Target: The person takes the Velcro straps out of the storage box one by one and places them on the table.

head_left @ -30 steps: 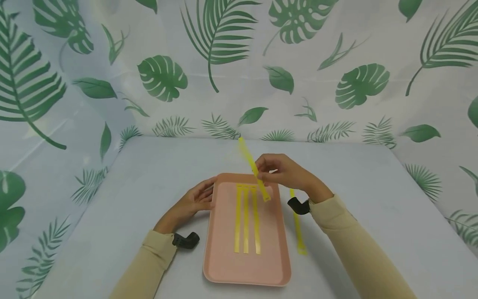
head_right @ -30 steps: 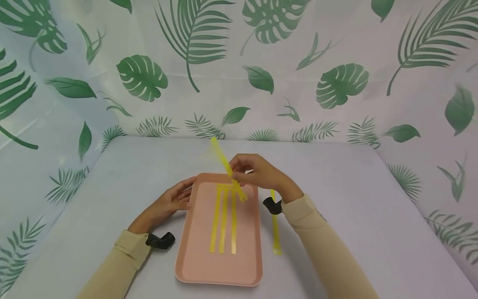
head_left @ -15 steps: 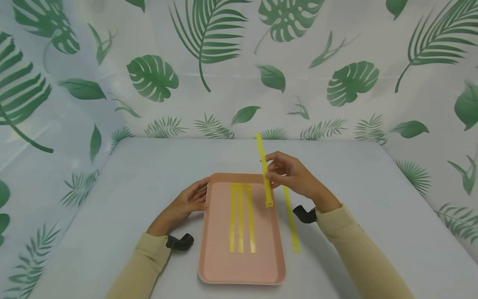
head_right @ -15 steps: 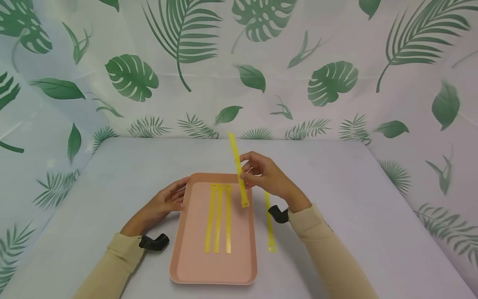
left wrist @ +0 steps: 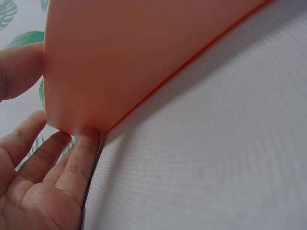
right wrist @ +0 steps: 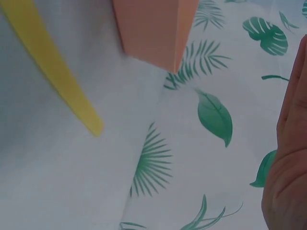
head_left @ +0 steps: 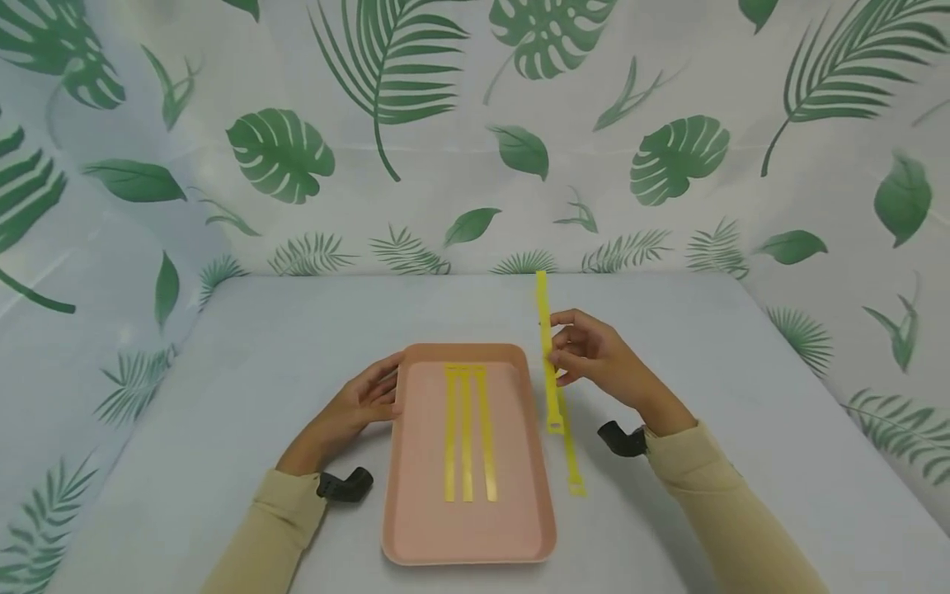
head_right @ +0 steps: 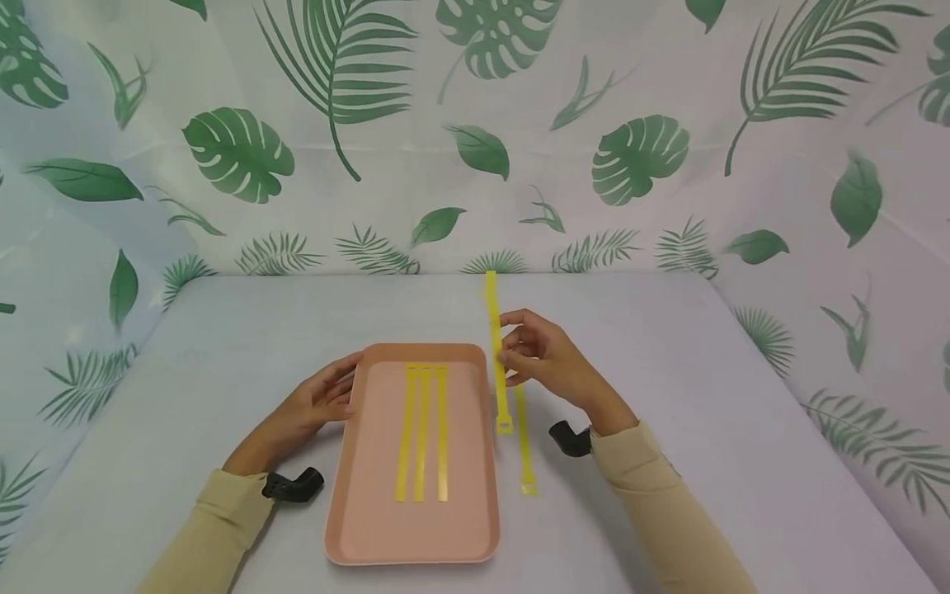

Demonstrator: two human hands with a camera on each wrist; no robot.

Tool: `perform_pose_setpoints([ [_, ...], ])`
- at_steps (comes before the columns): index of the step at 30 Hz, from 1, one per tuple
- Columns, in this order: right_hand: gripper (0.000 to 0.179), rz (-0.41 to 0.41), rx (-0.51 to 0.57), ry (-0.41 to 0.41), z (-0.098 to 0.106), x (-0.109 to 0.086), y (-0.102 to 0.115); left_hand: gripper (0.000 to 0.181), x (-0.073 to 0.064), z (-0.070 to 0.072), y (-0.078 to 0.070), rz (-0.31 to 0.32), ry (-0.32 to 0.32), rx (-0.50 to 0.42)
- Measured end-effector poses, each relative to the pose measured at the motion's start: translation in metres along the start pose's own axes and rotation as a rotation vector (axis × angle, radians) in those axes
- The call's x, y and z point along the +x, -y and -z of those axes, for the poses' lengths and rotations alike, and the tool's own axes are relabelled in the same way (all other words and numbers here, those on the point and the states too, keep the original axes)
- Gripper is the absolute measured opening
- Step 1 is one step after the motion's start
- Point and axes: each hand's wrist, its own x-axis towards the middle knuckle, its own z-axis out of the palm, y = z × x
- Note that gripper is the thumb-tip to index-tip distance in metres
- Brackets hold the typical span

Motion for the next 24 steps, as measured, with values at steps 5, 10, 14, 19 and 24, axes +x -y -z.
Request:
perform_pose_setpoints([
  [5, 0.042, -0.023, 0.020, -0.015, 0.007, -0.011, -0.006, 0.087, 0.000, -0.001, 0.000, -0.001, -0.004, -0.007],
  [10, 0.043, -0.048, 0.027, -0.022, 0.014, -0.020, -0.011, 0.087, -0.001, -0.001, 0.000, 0.000, -0.002, -0.009],
  [14, 0.041, -0.070, 0.022, -0.029, 0.020, -0.027, -0.014, 0.088, -0.001, -0.001, 0.000, -0.003, 0.001, -0.008],
  [19, 0.044, -0.120, 0.015, -0.039, 0.026, -0.034, -0.017, 0.088, 0.000, -0.001, 0.000, -0.027, 0.005, 0.001],
  [24, 0.048, -0.199, -0.002, -0.049, 0.030, -0.041, -0.019, 0.089, 0.000, 0.000, 0.001, -0.024, 0.005, -0.009],
])
